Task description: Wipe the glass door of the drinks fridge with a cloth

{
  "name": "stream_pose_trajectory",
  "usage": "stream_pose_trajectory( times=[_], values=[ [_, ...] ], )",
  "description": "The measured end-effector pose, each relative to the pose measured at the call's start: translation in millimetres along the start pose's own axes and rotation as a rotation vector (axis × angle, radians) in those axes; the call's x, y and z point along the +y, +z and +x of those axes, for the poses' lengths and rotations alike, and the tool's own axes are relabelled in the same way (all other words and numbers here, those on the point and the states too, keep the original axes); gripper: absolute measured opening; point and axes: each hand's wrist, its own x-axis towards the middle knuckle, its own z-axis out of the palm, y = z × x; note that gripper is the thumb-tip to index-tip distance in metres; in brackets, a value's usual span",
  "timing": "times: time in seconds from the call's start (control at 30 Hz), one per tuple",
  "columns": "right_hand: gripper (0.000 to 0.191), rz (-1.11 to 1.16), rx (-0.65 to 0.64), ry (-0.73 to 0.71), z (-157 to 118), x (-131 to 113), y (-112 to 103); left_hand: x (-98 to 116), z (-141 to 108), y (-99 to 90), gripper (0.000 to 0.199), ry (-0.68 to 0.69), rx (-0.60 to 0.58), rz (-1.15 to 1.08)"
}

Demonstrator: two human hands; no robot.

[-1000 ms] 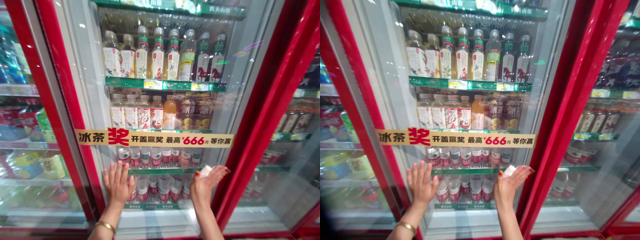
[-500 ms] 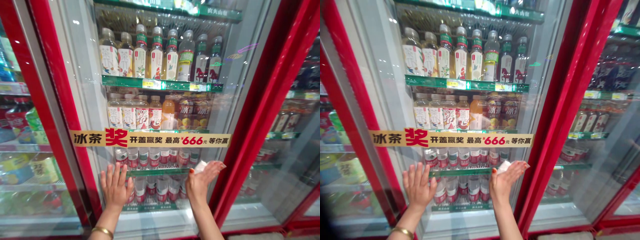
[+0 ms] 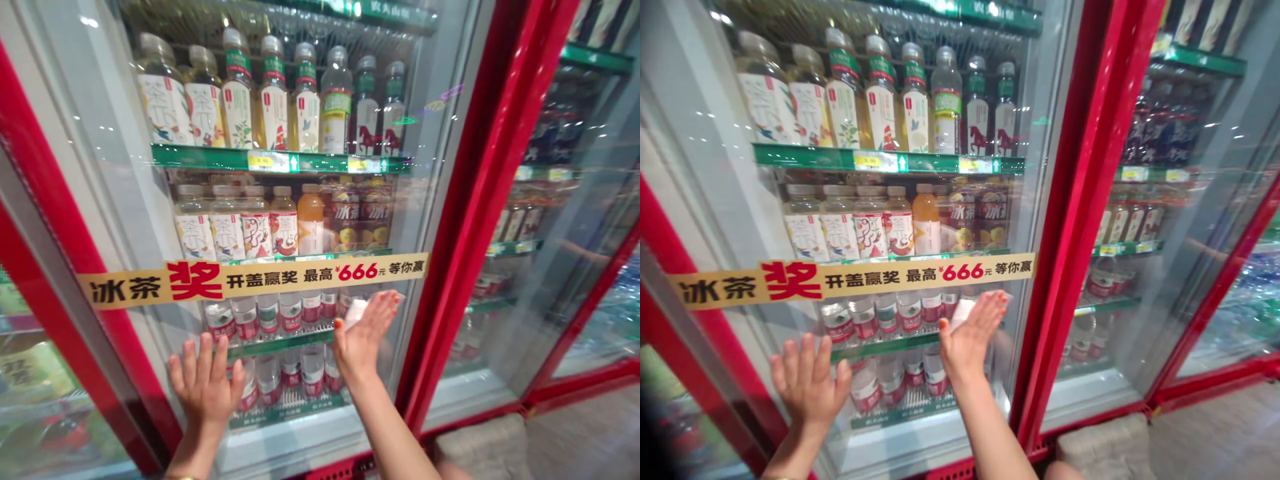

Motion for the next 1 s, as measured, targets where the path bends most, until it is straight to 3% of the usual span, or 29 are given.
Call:
stream_pose_trajectory(
  times=[0.07, 0.13, 0.17, 0.23, 0.3, 0.37, 0.4, 0.47, 0.53, 0.6, 0.67, 0.73, 0.83, 0.9, 1.0],
  values=[
    [0.103, -0.007, -0.049, -0.247, -17.4, -17.2, 5.2, -1.3, 0.1, -0.1, 0.086, 0.006, -0.010, -0.002],
    [0.102, -0.039, -0.067, -0.406, -46.8, -14.9, 5.9, -2.0, 1.1, -0.4, 0.086, 0.016, -0.007, -0.005],
    [0.099, -0.061, -0.065, -0.397, -59.1, -5.6, 4.6, -2.1, 1.8, -0.6, 0.085, 0.022, -0.004, -0.006],
    [0.094, -0.083, -0.052, -0.232, -68.1, 19.8, 1.2, -1.8, 3.8, -1.1, 0.084, 0.035, 0.000, -0.010],
    [0.093, -0.057, -0.032, -0.035, -54.7, 37.1, -0.4, -1.1, 5.9, -1.7, 0.084, 0.042, 0.002, -0.009],
    [0.095, -0.014, -0.005, 0.057, -32.9, 33.7, 2.3, -0.1, 7.9, -2.6, 0.084, 0.044, 0.005, -0.008],
    [0.097, 0.000, 0.001, 0.044, -25.3, 24.9, 4.9, 0.5, 8.8, -3.1, 0.084, 0.045, 0.005, -0.007],
    [0.102, 0.014, -0.012, -0.121, -25.5, 2.7, 9.8, 1.7, 10.6, -4.1, 0.084, 0.046, 0.004, -0.005],
    [0.107, 0.020, -0.035, -0.372, -44.7, -10.2, 10.8, 2.8, 11.9, -4.8, 0.084, 0.048, 0.004, 0.002],
    [0.105, 0.000, -0.034, -0.501, -66.7, -3.4, 6.6, 3.1, 12.3, -5.0, 0.084, 0.054, 0.011, 0.010],
    [0.096, -0.032, -0.015, -0.387, -72.4, 18.1, -0.2, 2.1, 11.0, -4.2, 0.085, 0.059, 0.012, 0.016],
    [0.089, -0.046, 0.013, -0.164, -55.3, 37.7, -5.4, -0.2, 7.8, -2.8, 0.086, 0.059, 0.010, 0.023],
    [0.091, -0.028, 0.041, 0.022, -14.7, 32.2, -3.6, -3.7, 2.0, -0.8, 0.087, 0.055, -0.004, 0.034],
    [0.096, -0.018, 0.015, -0.028, -6.8, 6.6, 2.1, -4.6, -0.6, -0.2, 0.088, 0.048, -0.014, 0.038],
    [0.104, -0.011, -0.053, -0.358, -38.5, -22.6, 6.8, -3.9, -1.1, -0.5, 0.088, 0.039, -0.013, 0.035]
  ],
)
